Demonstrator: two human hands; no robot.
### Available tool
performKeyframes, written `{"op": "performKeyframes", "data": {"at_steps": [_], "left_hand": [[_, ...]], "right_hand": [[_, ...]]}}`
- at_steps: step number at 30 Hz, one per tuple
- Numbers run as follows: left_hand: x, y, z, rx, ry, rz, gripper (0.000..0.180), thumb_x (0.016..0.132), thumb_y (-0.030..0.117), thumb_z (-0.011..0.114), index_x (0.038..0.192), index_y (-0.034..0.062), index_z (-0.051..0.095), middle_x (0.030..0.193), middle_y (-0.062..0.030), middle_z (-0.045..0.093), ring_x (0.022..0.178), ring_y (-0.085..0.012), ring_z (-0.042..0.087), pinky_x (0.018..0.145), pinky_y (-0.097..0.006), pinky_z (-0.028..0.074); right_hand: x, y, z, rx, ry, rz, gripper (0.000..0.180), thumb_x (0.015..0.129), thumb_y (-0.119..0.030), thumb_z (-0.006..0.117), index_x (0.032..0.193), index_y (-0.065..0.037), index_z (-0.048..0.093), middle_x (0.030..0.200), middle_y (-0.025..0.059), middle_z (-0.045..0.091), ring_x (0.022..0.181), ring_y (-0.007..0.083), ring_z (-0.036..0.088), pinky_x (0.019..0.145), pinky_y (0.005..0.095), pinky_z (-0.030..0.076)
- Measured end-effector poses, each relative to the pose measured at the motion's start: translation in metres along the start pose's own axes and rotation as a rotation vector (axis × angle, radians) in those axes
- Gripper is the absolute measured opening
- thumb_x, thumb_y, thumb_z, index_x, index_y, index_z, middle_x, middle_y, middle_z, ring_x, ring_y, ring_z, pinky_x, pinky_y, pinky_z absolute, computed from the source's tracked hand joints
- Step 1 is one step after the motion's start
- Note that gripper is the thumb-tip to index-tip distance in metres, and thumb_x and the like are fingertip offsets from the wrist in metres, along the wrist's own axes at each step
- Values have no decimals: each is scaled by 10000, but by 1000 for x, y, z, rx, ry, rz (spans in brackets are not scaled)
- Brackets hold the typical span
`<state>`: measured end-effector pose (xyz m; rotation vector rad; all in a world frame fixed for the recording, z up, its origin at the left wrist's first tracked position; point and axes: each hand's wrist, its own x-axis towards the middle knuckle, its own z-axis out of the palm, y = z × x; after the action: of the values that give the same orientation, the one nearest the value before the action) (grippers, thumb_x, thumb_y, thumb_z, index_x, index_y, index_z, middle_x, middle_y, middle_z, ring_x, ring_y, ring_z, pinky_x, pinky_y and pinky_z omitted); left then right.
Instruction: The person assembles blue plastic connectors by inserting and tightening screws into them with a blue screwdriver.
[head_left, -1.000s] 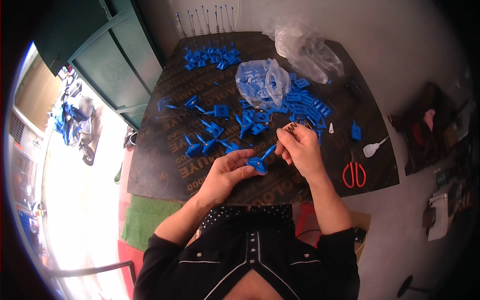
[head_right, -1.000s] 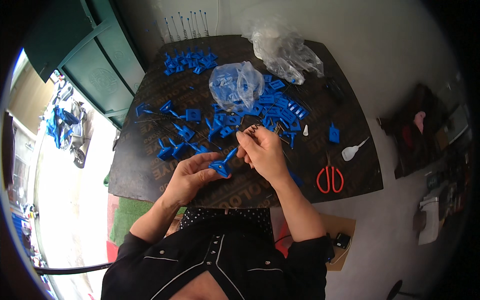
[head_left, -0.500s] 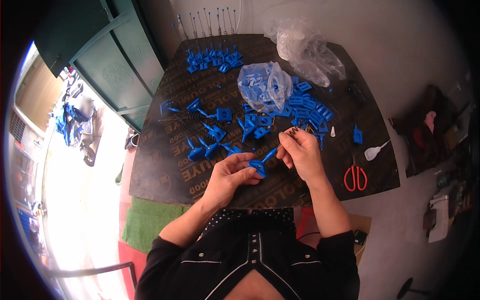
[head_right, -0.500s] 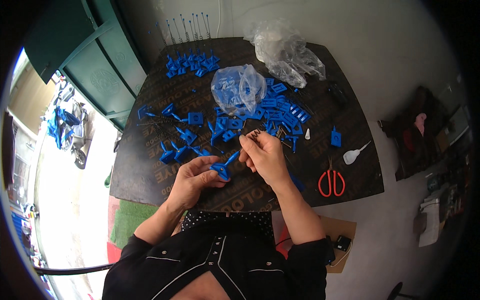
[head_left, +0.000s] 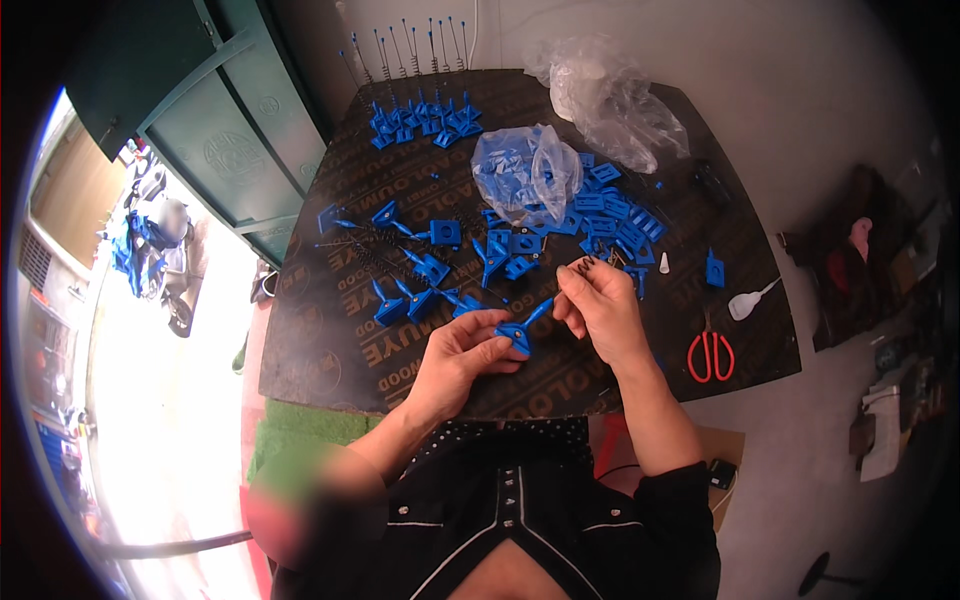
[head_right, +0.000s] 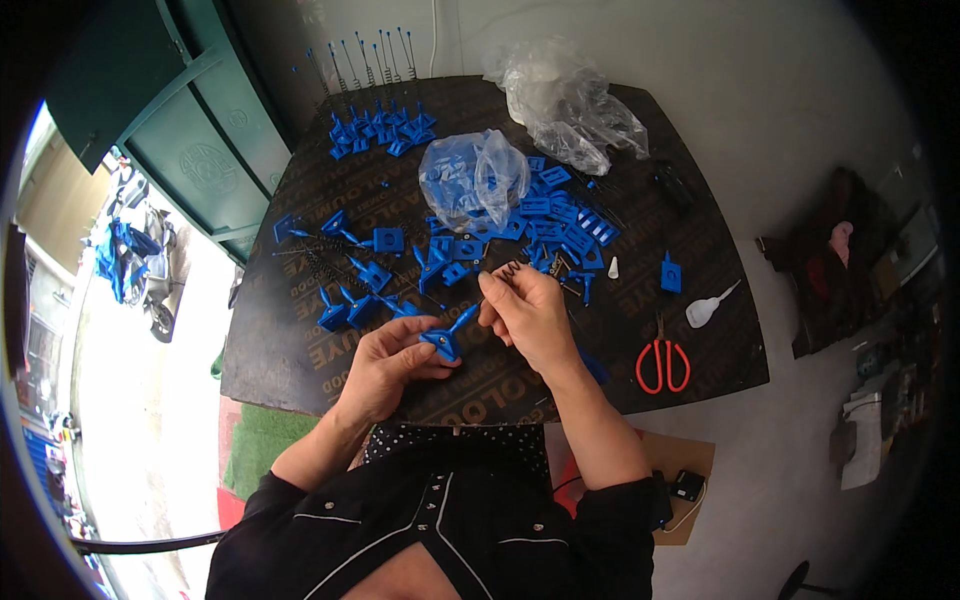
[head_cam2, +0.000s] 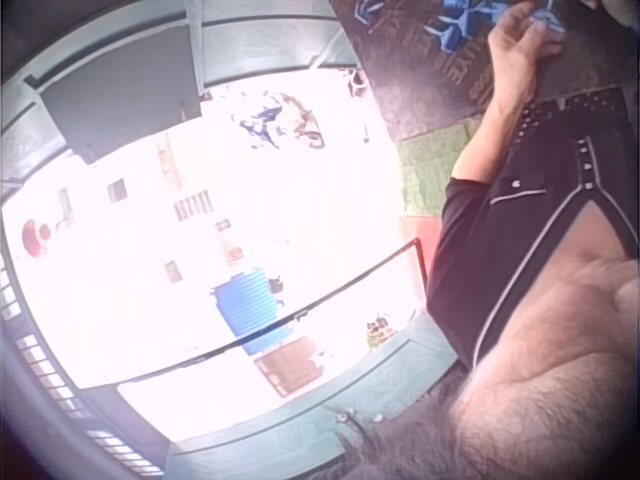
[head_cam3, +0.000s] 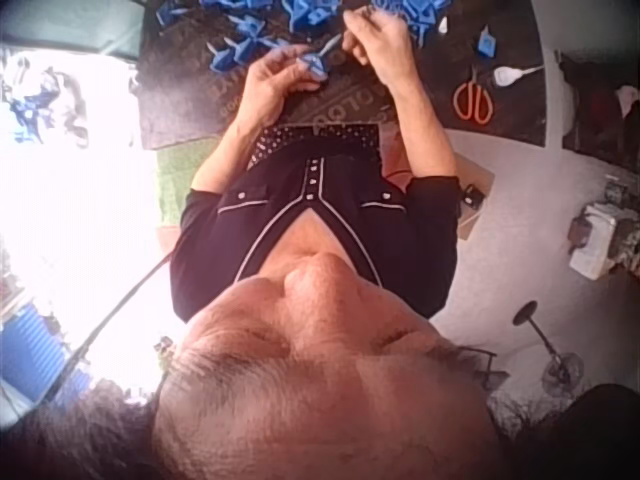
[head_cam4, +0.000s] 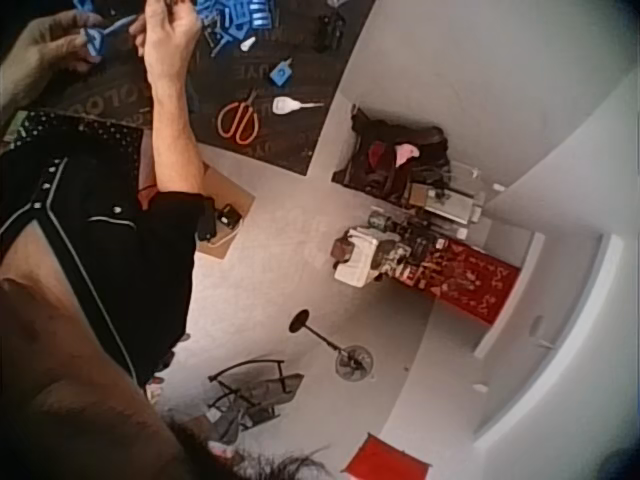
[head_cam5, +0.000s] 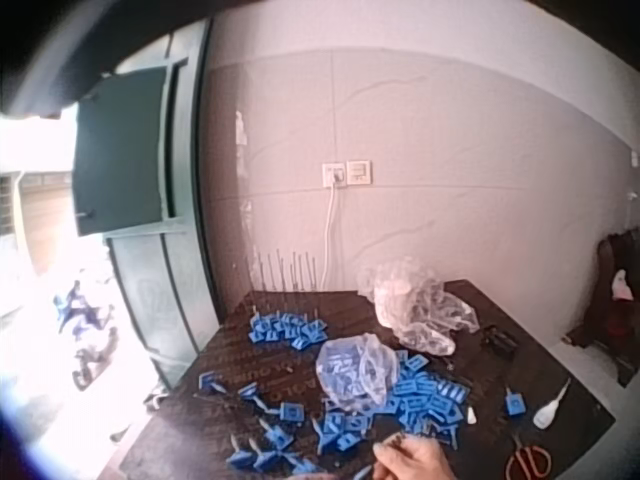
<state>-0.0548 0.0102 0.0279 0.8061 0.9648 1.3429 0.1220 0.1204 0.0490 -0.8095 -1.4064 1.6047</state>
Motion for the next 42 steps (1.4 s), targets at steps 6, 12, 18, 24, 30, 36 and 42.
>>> {"op": "performKeyframes", "data": {"at_steps": [6,12,18,24,30,36,42], "left_hand": [[2,6,-1,97,65,17,368,921,83,595,1236,-75,487,970,-130,647,847,-210,672,738,-312,573],[5,12,-2,116,60,-72,371,958,157,521,1221,-102,485,923,-153,637,717,-217,668,659,-314,578],[12,21,-1,-5,57,-196,346,975,184,471,1173,-99,500,806,-169,624,613,-246,656,558,-351,582],[17,19,3,-7,67,-187,326,975,189,475,1140,-91,508,795,-161,613,612,-250,656,545,-362,587],[11,18,5,24,32,-182,330,943,124,536,1185,-96,488,892,-145,621,697,-237,668,609,-351,597],[5,5,14,119,34,-27,347,868,-31,602,1192,-47,480,925,-134,632,827,-223,675,760,-325,578],[4,-28,10,392,127,229,331,817,-61,634,1105,-19,478,964,-90,626,853,-166,648,760,-274,525]], "right_hand": [[-1,9,1,129,12,69,201,928,-211,618,826,-40,587,627,63,605,440,55,485,371,182,346],[0,13,1,156,13,132,239,922,-246,627,788,-56,570,625,61,603,444,55,487,367,186,340],[2,12,0,112,18,224,292,914,-296,638,756,-69,544,609,52,586,439,51,479,363,189,332],[8,18,-5,153,0,263,310,915,-321,632,762,-67,540,605,52,581,440,57,483,361,195,334],[4,15,-6,194,1,256,287,924,-298,618,782,-59,549,613,59,587,436,69,487,363,210,341],[5,18,-7,203,-15,170,239,928,-242,604,807,-38,572,624,63,596,443,71,492,377,208,353],[1,13,-4,24,-47,30,164,923,-171,579,839,-30,588,649,41,598,498,51,508,419,192,384]]}}
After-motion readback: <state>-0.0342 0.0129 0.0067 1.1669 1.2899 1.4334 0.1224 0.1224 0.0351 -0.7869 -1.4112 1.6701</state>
